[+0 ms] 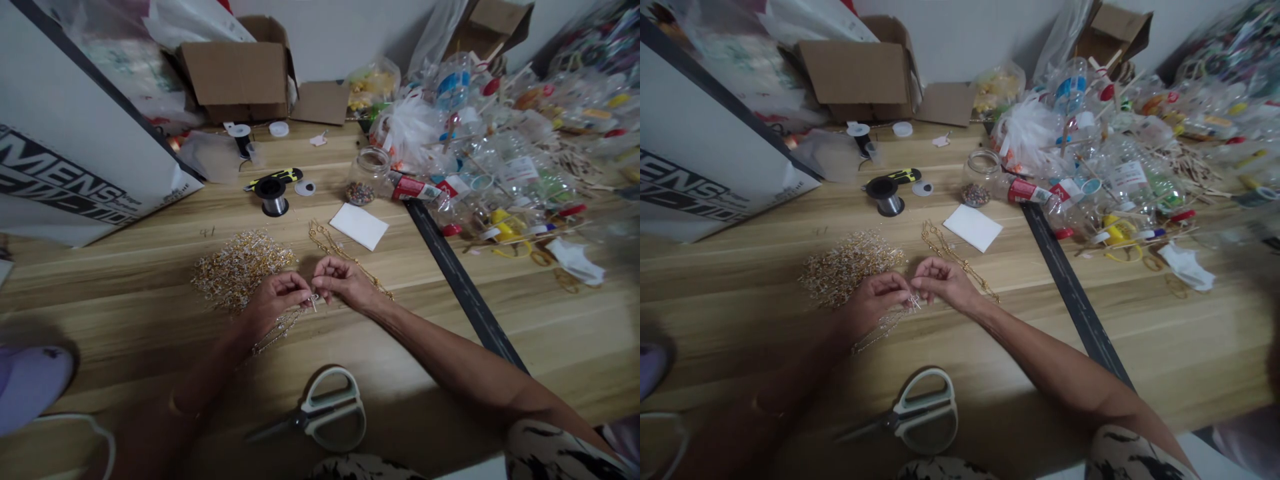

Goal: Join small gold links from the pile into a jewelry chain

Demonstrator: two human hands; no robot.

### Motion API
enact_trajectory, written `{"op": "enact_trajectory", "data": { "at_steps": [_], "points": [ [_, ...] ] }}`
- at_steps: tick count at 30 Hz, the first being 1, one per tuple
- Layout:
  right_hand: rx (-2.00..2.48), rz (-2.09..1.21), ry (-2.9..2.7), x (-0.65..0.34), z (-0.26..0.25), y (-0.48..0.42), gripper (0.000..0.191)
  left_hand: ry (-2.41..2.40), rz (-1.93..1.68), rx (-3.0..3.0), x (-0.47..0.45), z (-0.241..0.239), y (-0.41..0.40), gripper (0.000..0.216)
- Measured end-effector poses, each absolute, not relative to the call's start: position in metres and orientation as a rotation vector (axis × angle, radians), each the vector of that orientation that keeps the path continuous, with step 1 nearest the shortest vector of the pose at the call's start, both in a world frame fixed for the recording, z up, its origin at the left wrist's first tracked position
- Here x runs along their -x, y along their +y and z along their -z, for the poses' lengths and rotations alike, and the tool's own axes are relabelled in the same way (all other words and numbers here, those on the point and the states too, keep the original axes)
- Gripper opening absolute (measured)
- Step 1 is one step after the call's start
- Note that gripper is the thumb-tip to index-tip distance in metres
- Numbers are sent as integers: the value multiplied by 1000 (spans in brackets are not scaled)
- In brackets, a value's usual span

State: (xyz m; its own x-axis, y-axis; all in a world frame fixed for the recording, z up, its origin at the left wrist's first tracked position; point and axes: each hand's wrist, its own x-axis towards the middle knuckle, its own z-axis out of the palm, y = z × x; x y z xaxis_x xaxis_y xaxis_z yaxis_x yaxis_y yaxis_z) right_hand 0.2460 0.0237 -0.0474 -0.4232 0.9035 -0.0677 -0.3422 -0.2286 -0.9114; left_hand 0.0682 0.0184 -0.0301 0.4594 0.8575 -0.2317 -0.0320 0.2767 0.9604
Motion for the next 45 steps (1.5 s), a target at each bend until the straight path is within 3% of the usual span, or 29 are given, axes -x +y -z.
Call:
{"op": "enact_trajectory", "data": {
  "at_steps": [45],
  "points": [
    [957,-1596,-1271,-245,39,16,23,982,-830,-1128,-68,30,19,11]
  ]
}}
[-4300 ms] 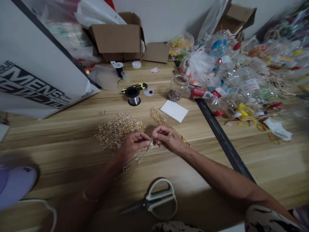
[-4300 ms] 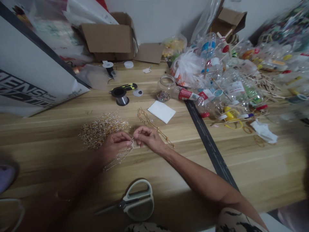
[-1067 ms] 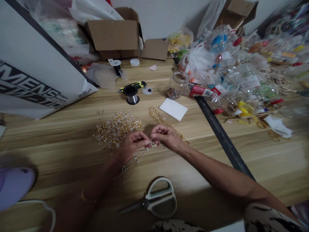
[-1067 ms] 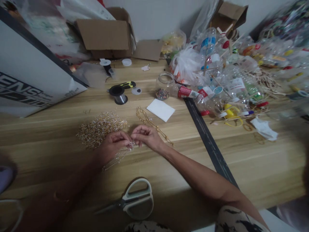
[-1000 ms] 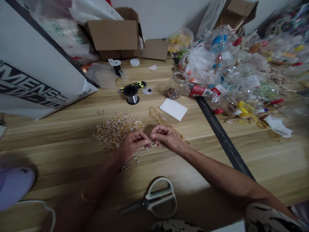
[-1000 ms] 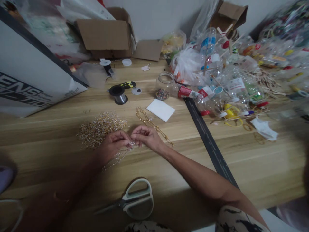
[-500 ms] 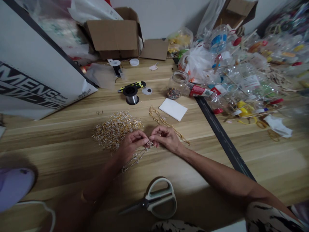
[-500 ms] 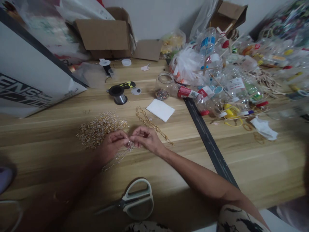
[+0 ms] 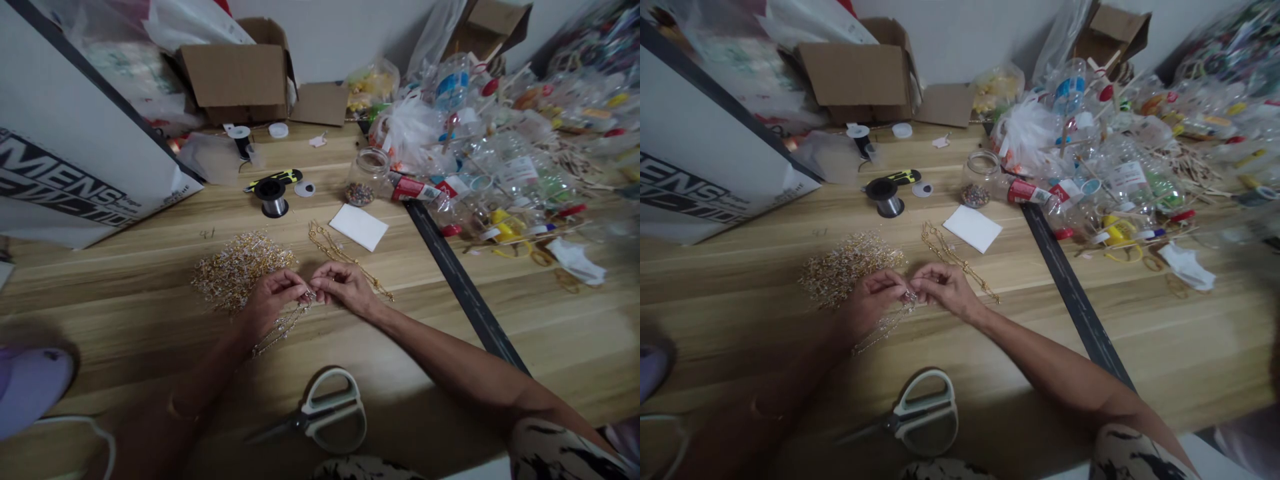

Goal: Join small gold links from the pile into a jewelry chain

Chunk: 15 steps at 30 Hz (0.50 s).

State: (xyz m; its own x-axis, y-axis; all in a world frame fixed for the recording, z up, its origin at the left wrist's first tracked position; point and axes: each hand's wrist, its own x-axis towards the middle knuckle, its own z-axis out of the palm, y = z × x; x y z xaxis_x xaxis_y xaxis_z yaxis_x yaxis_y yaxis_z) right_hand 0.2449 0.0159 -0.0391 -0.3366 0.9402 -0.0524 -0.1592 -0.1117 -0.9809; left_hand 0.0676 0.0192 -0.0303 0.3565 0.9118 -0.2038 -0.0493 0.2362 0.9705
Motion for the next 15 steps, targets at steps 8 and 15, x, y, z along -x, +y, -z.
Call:
{"op": "enact_trajectory", "data": {
  "at_steps": [8,15],
  "points": [
    [926,-1603,-1285,-245,39,18,16,976,-903,-1102,-68,32,20,9],
    [890,-1641,-1291,-246,41,18,16,1014,-948,-1049,-68,32,20,11]
  ]
}}
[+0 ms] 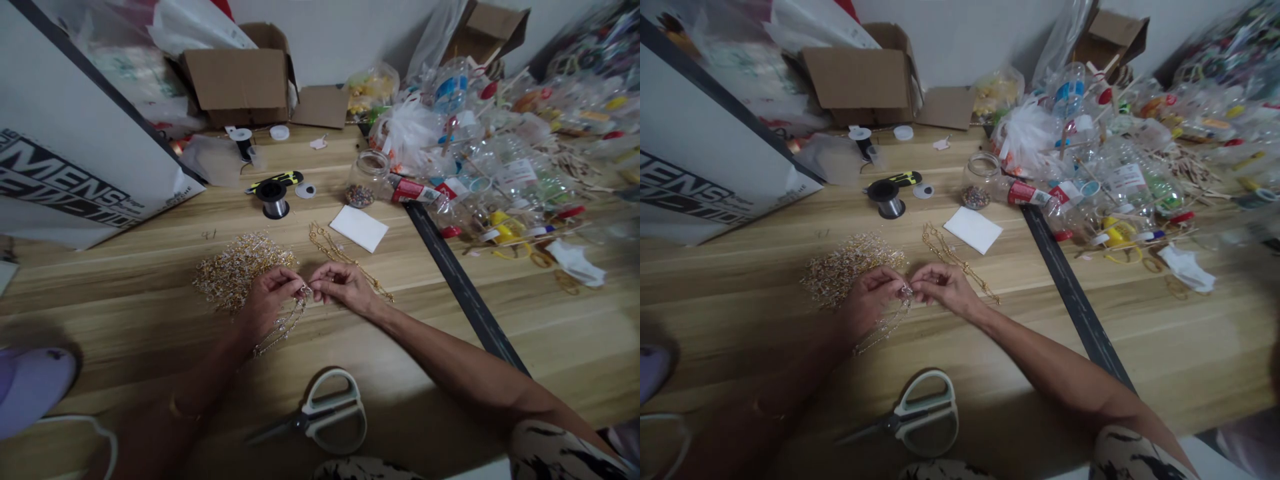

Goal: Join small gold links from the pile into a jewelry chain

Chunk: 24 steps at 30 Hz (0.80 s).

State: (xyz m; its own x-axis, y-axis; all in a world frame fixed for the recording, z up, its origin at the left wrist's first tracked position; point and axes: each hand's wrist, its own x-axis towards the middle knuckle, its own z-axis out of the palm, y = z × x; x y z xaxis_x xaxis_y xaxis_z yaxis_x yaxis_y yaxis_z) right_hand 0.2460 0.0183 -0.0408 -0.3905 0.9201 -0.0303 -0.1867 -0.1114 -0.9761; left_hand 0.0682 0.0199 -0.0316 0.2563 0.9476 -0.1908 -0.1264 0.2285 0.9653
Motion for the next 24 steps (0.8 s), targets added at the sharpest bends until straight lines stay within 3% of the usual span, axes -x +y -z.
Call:
{"op": "enact_trajectory", "data": {
  "at_steps": [24],
  "points": [
    [939,-1648,-1437,-244,43,14,22,1118,-968,-1115,-69,29,19,10]
  ]
}}
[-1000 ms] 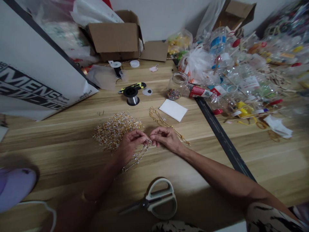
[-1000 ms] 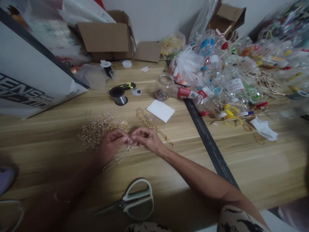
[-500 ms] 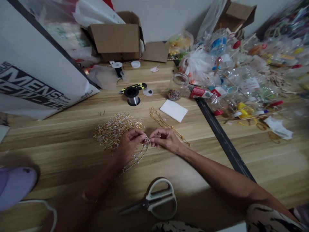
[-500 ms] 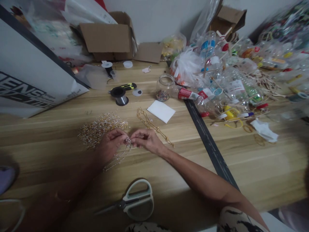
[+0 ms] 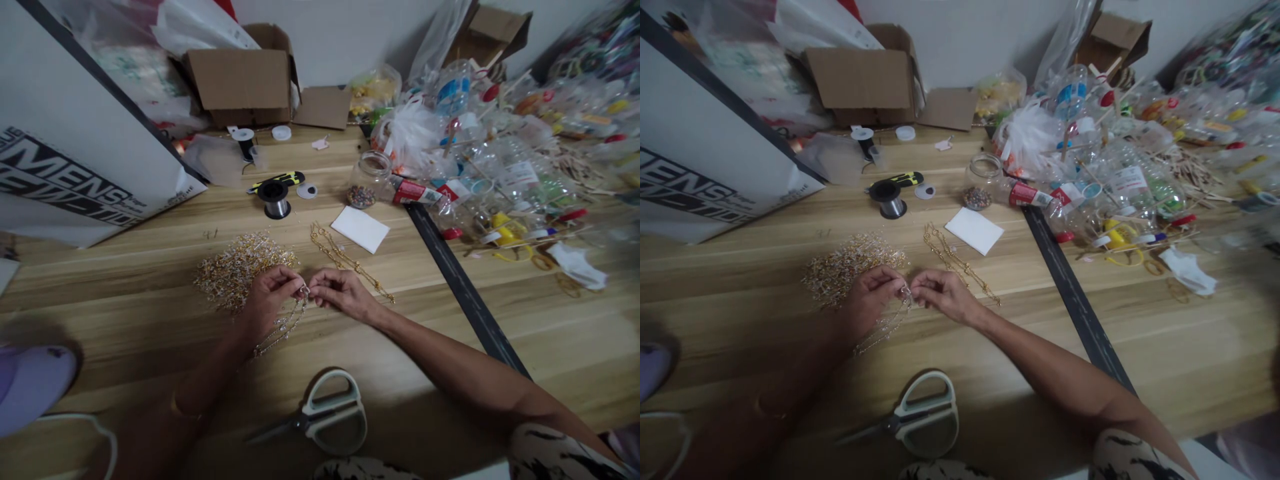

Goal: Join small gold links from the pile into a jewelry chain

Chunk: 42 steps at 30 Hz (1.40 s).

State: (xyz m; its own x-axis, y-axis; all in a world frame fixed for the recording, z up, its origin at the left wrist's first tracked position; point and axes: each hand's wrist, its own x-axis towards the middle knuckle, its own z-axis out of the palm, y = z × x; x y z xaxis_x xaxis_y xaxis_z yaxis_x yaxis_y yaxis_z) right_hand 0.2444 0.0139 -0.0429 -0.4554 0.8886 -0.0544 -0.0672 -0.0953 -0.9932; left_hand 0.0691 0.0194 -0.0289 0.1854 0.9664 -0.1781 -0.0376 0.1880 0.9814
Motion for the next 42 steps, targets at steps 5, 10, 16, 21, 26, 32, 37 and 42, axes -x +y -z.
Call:
{"op": "enact_trajectory", "data": {
  "at_steps": [5,10,16,21,26,32,37,42],
  "points": [
    [926,-1647,-1447,-245,44,14,22,1129,-948,-1166,-68,31,19,10],
    [926,-1646,-1451,-244,44,14,22,1116,-923,-1190,-68,32,20,10],
    [935,-1645,-1443,-245,45,13,24,1086,-883,-1194,-67,31,20,9],
    [935,-1621,-1433,-244,43,13,22,1060,-839,-1230,-67,31,19,9],
    [945,-1621,-1416,-243,41,13,24,1050,-804,-1295,-66,29,19,11],
    [962,-1618,-1369,-243,40,13,25,1047,-789,-1344,-67,26,19,13],
    [968,-1585,-1354,-244,38,12,25,1037,-777,-1355,-68,26,17,13],
    [941,-1489,-1420,-244,39,12,23,1046,-796,-1328,-69,28,18,11]
  ]
}}
